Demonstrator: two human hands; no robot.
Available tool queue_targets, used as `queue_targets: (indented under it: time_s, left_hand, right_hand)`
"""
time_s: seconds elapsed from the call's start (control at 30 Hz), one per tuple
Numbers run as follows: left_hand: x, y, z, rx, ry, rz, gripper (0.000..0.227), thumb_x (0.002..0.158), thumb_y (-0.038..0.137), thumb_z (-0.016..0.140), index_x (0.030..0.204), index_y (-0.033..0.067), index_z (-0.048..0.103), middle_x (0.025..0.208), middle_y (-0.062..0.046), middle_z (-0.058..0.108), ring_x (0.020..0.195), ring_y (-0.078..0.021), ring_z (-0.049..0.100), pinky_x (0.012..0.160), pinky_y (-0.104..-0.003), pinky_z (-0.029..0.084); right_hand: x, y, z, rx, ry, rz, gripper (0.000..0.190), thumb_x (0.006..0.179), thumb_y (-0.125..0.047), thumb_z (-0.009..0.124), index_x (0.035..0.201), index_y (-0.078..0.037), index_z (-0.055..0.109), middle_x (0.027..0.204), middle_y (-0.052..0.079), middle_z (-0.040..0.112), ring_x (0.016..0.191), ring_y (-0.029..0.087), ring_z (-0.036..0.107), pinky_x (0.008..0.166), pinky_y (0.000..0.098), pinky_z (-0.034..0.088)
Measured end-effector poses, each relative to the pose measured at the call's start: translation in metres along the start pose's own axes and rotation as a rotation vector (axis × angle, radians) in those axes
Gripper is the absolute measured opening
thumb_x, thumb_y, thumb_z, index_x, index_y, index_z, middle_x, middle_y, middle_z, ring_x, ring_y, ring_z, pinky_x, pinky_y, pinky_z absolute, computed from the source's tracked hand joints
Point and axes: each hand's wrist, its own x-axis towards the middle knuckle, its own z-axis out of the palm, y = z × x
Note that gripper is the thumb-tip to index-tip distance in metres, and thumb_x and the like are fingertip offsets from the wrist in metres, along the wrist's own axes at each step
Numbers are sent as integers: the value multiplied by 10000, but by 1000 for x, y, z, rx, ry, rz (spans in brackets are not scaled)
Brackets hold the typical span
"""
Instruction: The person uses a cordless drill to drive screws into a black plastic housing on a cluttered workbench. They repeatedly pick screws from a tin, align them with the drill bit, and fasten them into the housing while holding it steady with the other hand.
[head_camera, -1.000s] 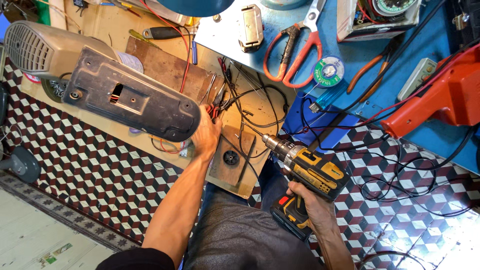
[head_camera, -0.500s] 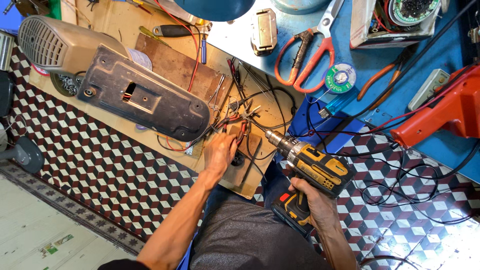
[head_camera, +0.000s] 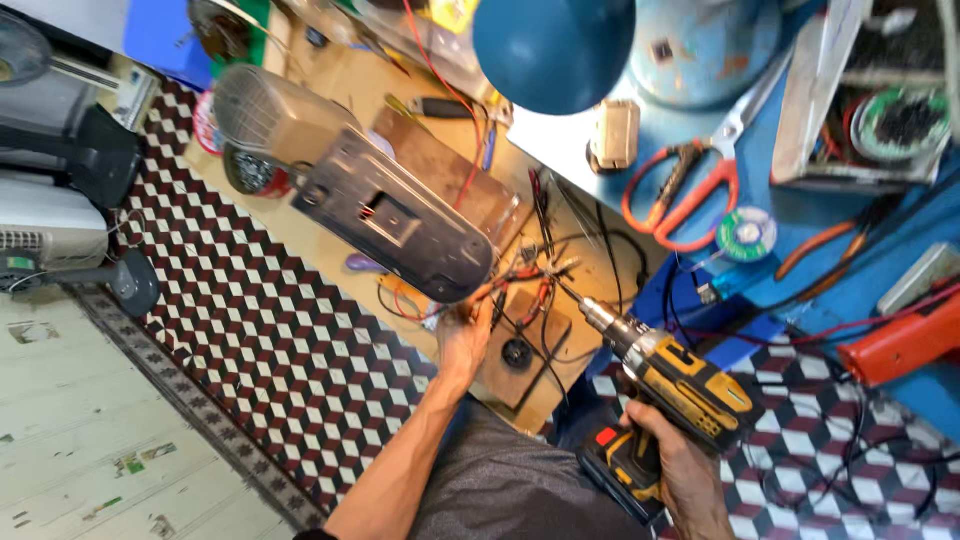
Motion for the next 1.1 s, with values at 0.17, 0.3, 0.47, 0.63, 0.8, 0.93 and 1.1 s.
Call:
queue_targets:
  time_s: [0.17,0.3,0.47,0.63,0.8,0.93,1.1]
  left_hand:
    - [-9,-27,-14,-231,37,1,246,959,239,649,1029,21,740,865,-115,777,742,-208,723,694,-355,549]
    - [-5,-26,-27,-449,-44,-171,246,960,169,595,1083,-3,722,933,-95,782,787,-205,696,732,-334,539]
    - [-12,29,-71,-891,-249,-200,453,841,103,691,1275,50,574,1159,-74,673,1102,-196,637,948,-303,524]
    - [-7,84,-108,-1074,-257,-179,540,841,204,732,1325,138,500,1201,-17,658,1135,-134,634,990,-286,529]
    - [8,93,-110,-963,-167,-137,344,919,236,747,1176,10,724,1094,-53,753,962,-140,685,883,-279,545]
    - [3,71,-126,-794,-232,-83,351,927,266,731,1169,12,744,1088,-43,766,944,-114,685,857,-271,545]
    - [-2,68,-152,-595,-226,-70,428,881,322,761,1162,0,747,1108,-85,785,974,-136,703,892,-284,542]
  right_hand:
    - [-5,-12,9,27,-13,-13,186,834,-36,730,1010,12,691,790,93,691,688,161,676,582,309,577]
    - [-9,-18,11,-1,-34,-91,201,826,-42,727,1015,15,692,778,104,694,684,168,690,563,302,603]
    - [-20,-21,17,-7,6,-80,249,817,-21,710,1062,24,697,793,111,695,700,166,696,575,295,610]
    - [-27,-22,20,-21,20,-172,281,802,4,696,1080,31,723,842,121,733,702,158,691,572,287,594]
    - [-30,-19,20,9,44,-177,219,836,-7,708,1049,45,703,795,161,704,696,207,710,598,309,621]
    - [-31,-19,11,-8,34,-205,214,831,-17,720,1034,45,704,781,139,704,693,199,699,627,320,610]
    - [-35,-25,16,-35,36,-295,218,816,-7,733,1017,63,687,809,125,707,726,195,708,678,331,605]
